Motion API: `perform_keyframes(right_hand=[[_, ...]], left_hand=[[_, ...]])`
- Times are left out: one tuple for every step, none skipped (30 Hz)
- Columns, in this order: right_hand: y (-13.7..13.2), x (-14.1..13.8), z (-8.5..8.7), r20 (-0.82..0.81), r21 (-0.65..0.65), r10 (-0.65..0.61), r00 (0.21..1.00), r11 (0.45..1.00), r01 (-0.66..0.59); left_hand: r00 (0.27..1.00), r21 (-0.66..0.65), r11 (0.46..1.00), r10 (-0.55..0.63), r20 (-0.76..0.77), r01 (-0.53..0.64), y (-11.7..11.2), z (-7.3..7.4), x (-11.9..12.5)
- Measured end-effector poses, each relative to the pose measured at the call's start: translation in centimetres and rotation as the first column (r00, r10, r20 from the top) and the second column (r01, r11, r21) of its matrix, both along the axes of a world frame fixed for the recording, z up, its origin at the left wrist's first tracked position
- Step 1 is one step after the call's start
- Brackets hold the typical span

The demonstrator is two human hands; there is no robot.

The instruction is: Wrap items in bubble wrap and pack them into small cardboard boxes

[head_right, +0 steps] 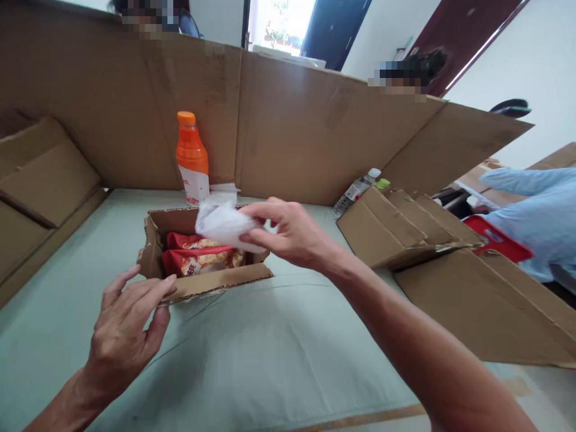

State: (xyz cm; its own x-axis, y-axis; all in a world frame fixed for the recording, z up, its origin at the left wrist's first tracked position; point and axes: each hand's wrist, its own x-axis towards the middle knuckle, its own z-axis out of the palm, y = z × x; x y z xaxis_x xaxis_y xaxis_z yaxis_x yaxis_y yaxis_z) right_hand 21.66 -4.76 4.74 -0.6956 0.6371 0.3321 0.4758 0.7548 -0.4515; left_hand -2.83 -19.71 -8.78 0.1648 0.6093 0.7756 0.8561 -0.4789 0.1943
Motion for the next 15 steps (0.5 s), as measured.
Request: perform_keyframes(right_hand=[[0.7, -1.1, 0.0, 0.114, -0.060, 0.088, 0.990, 0.995, -0.082], [1.2, -2.2, -0.1, 0.230, -0.119, 0.176, 0.957, 0.981, -0.151], [1.6, -3.3, -0.4, 0.341, -0.167, 0.242, 0.908, 0.966, -0.195], [1.8, -4.4, -0.7, 0.443, -0.200, 0.288, 0.849, 0.955, -0.219], [1.9, -5.5, -1.2, 0.541, -0.215, 0.305, 0.784, 0.951, -0.222], [1.9, -6.4, -1.7, 0.626, -0.212, 0.298, 0.721, 0.954, -0.211], [1.8, -7.3, -2.2, 0.692, -0.195, 0.276, 0.667, 0.961, -0.195], [1.7, -8.0, -2.8, 0.742, -0.173, 0.251, 0.622, 0.968, -0.184], [1.5, -8.5, -3.3, 0.777, -0.152, 0.233, 0.585, 0.971, -0.185], [1.4, -8.7, -3.6, 0.797, -0.133, 0.221, 0.562, 0.972, -0.194], [1.4, -8.8, -3.9, 0.805, -0.112, 0.214, 0.553, 0.971, -0.212], [1.3, -8.7, -3.9, 0.806, -0.092, 0.210, 0.553, 0.968, -0.234], [1.3, -8.4, -3.9, 0.805, -0.068, 0.200, 0.559, 0.966, -0.248], [1.3, -8.1, -3.9, 0.802, -0.051, 0.190, 0.567, 0.966, -0.253], [1.3, -7.8, -3.8, 0.796, -0.046, 0.186, 0.576, 0.968, -0.248]], left_hand=[[1.000, 0.004, 1.000, -0.005, -0.006, 0.005, -0.2, -0.1, 0.0], [1.000, 0.004, 1.000, -0.012, -0.011, 0.012, -0.4, -0.1, 0.0], [1.000, 0.004, 1.000, -0.019, -0.013, 0.019, -0.4, 0.0, 0.0], [1.000, 0.006, 1.000, -0.025, -0.011, 0.025, -0.3, 0.2, -0.1], [1.000, 0.008, 1.000, -0.029, -0.005, 0.029, -0.2, 0.3, -0.2], [0.999, 0.010, 0.999, -0.033, 0.001, 0.033, -0.1, 0.4, -0.3], [0.999, 0.014, 0.999, -0.038, 0.009, 0.038, 0.0, 0.4, -0.4], [0.999, 0.020, 0.999, -0.046, 0.015, 0.046, 0.0, 0.4, -0.5], [0.998, 0.027, 0.998, -0.054, 0.018, 0.053, 0.1, 0.3, -0.7], [0.998, 0.034, 0.998, -0.060, 0.017, 0.060, 0.2, 0.2, -0.9], [0.998, 0.042, 0.997, -0.065, 0.012, 0.065, 0.3, -0.1, -1.1], [0.998, 0.051, 0.996, -0.070, 0.003, 0.069, 0.4, -0.3, -1.3], [0.997, 0.060, 0.995, -0.073, -0.008, 0.074, 0.6, -0.5, -1.4], [0.997, 0.068, 0.995, -0.076, -0.018, 0.078, 0.8, -0.7, -1.5], [0.997, 0.076, 0.994, -0.080, -0.023, 0.081, 1.0, -0.8, -1.6]])
